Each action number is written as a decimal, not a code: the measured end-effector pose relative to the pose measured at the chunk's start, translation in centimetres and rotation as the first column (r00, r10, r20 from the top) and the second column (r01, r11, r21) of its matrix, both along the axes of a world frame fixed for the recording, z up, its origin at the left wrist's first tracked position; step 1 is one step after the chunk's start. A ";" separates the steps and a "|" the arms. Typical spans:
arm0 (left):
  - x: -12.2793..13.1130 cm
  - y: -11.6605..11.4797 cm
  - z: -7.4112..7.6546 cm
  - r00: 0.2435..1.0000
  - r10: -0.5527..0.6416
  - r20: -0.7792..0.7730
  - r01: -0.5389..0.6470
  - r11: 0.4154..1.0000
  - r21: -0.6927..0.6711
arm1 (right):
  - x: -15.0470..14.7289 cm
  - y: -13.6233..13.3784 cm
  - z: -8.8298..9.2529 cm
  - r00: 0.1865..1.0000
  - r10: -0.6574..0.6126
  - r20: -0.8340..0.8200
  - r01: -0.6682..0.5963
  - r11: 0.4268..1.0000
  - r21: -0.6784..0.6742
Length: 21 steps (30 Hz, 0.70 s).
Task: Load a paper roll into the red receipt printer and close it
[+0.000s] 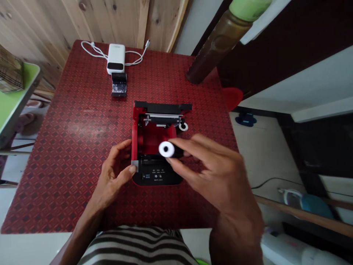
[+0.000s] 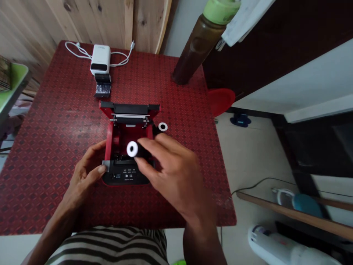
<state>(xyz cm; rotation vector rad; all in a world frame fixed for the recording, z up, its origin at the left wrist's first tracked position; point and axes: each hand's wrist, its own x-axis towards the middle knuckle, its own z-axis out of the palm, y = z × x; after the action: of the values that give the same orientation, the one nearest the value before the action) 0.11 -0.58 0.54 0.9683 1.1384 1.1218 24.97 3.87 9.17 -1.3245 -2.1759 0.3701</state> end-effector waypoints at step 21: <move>-0.2 -0.2 -1.1 0.998 0.066 -0.017 -0.066 0.998 0.013 | 5.7 -1.7 -8.4 0.936 -0.090 -0.339 -0.077 0.891 -0.448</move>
<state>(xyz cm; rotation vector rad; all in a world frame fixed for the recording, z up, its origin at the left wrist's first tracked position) -0.05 -0.76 -0.53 0.9575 1.1866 1.1765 30.63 2.19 0.74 -1.3704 -1.8391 1.0863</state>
